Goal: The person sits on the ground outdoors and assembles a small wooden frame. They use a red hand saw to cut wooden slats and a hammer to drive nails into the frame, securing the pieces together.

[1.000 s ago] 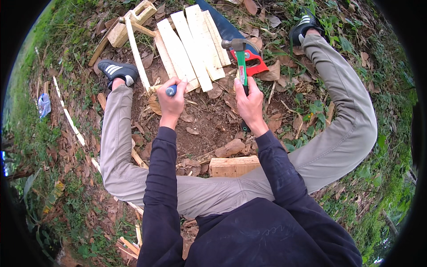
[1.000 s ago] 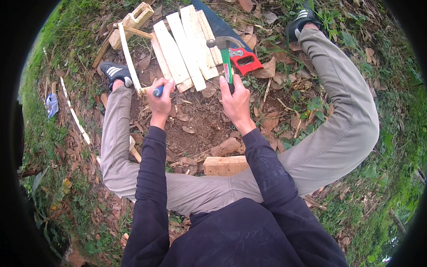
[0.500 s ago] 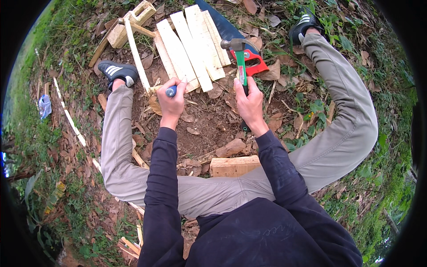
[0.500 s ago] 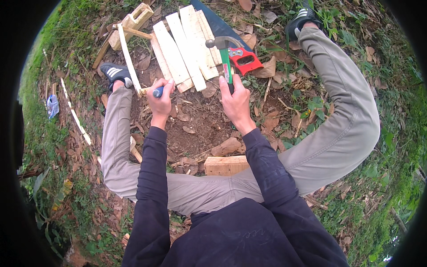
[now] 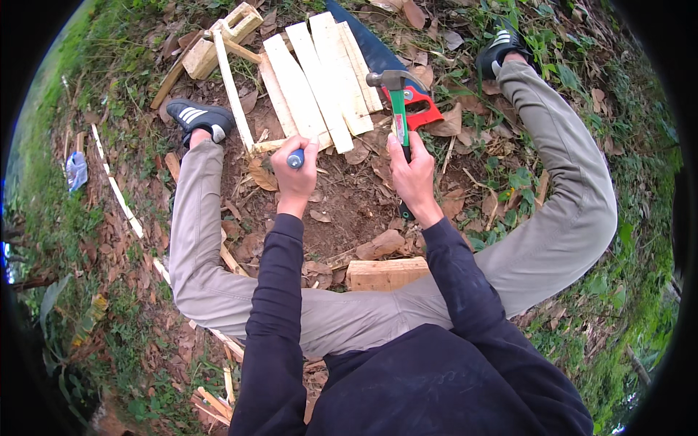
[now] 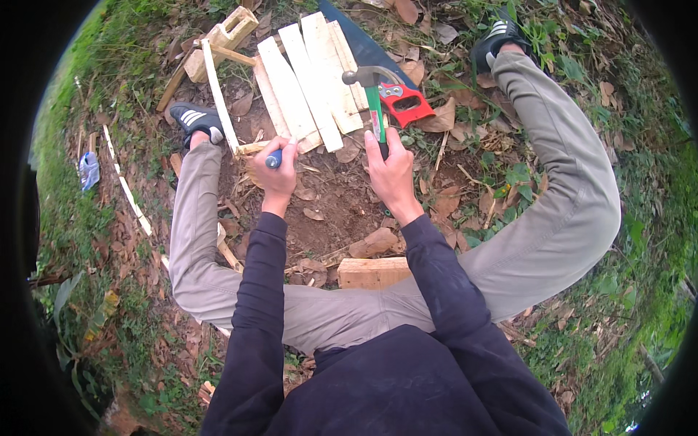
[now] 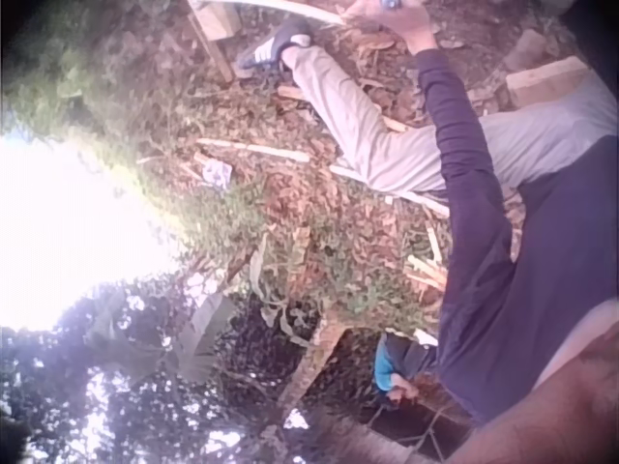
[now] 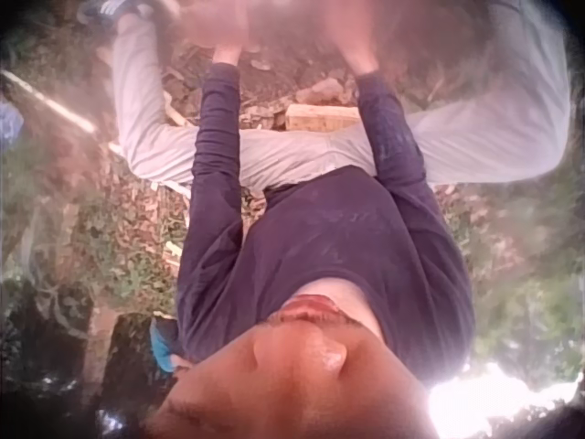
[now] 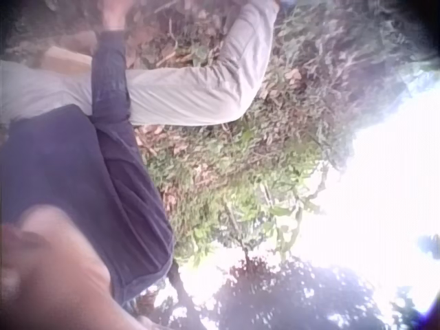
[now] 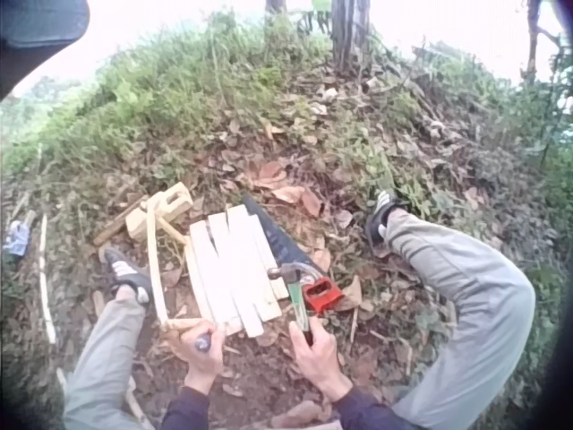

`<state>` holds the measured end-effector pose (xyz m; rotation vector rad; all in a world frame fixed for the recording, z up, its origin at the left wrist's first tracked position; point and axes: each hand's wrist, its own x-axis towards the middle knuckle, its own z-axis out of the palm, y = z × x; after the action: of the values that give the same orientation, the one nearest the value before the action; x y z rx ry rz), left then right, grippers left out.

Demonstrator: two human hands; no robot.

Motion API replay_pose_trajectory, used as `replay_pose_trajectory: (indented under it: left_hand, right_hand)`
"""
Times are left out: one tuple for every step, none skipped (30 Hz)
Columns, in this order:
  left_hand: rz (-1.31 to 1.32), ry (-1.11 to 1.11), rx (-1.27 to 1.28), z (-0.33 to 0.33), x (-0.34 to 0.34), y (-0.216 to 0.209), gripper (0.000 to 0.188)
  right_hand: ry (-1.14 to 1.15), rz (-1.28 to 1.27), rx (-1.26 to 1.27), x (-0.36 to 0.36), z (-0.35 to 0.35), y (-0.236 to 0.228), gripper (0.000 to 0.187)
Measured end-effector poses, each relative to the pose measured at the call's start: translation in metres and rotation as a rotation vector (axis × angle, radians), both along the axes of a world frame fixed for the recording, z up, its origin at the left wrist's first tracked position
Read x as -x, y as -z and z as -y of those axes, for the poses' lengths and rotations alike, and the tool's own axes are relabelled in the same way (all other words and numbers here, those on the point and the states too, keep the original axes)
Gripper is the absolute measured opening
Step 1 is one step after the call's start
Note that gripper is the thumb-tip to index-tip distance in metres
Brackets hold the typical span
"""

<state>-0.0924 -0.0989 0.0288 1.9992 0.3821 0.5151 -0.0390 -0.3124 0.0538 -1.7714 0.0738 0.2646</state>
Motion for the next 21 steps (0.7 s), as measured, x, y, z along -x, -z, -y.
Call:
replay_pose_trajectory:
  left_hand:
    - [0.017,-0.005,-0.012,0.005,0.000,0.001,0.024]
    - [0.037,-0.021,-0.033,0.008,0.002,0.000,0.024]
    - [0.057,-0.033,-0.053,0.011,0.004,0.002,0.024]
    - [0.083,-0.048,-0.072,0.014,0.004,0.002,0.024]
    - [0.062,-0.047,-0.075,0.019,0.003,-0.002,0.024]
    - [0.070,-0.069,-0.062,0.025,0.001,-0.004,0.026]
    - [0.087,-0.054,-0.049,0.028,0.000,-0.005,0.026]
    - [0.103,-0.045,-0.040,0.028,-0.001,-0.005,0.027]
    - [0.131,-0.056,-0.024,0.029,-0.002,0.000,0.027]
    - [0.156,-0.068,-0.004,0.029,-0.001,0.004,0.028]
    - [0.168,-0.086,0.007,0.030,-0.002,0.003,0.026]
    - [0.179,-0.093,0.016,0.030,-0.001,0.004,0.027]
    - [0.193,-0.098,0.029,0.032,-0.002,0.007,0.027]
    - [0.201,-0.112,0.042,0.032,0.000,0.008,0.027]
    - [0.214,-0.112,0.045,0.031,0.001,0.009,0.026]
    - [0.215,-0.117,0.053,0.031,0.002,0.008,0.026]
    - [0.217,-0.120,0.062,0.032,0.003,0.006,0.025]
    - [0.219,-0.122,0.072,0.033,0.002,0.004,0.025]
    - [0.226,-0.099,0.094,0.030,0.004,0.004,0.023]
    - [0.240,-0.087,0.113,0.030,0.005,0.004,0.023]
    - [0.255,-0.075,0.132,0.030,0.006,0.003,0.023]
  right_hand:
    - [-0.007,0.004,0.023,0.002,0.003,-0.002,0.027]
    - [-0.024,0.012,0.039,0.004,0.001,-0.007,0.027]
    - [-0.045,0.041,0.083,0.008,0.002,-0.014,0.027]
    - [-0.057,0.066,0.121,0.011,0.003,-0.022,0.025]
    - [-0.084,0.073,0.170,0.016,0.010,-0.023,0.023]
    - [-0.084,0.110,0.139,0.021,0.014,-0.032,0.020]
    - [-0.097,0.121,0.150,0.028,0.024,-0.031,0.018]
    - [-0.133,0.070,0.132,0.035,0.032,-0.036,0.016]
    - [-0.132,-0.030,-0.001,0.042,0.035,-0.045,0.015]
    - [-0.174,-0.173,-0.085,0.047,0.037,-0.059,0.013]
    - [-0.226,-0.216,-0.069,0.052,0.041,-0.062,0.015]
    - [-0.276,-0.259,-0.050,0.055,0.045,-0.064,0.018]
    - [-0.344,-0.155,0.085,0.057,0.050,-0.067,0.021]
    - [-0.420,-0.053,0.218,0.057,0.052,-0.072,0.025]
    - [-0.500,0.078,0.361,0.058,0.050,-0.081,0.029]
    - [-0.554,0.183,0.399,0.061,0.047,-0.089,0.029]
    - [-0.601,0.226,0.431,0.064,0.043,-0.096,0.029]
    - [-0.649,0.269,0.464,0.066,0.039,-0.100,0.030]
    - [-0.718,0.292,0.525,0.067,0.035,-0.098,0.027]
    - [-0.742,0.296,0.552,0.067,0.029,-0.097,0.024]
    - [-0.744,0.316,0.549,0.068,0.025,-0.102,0.023]
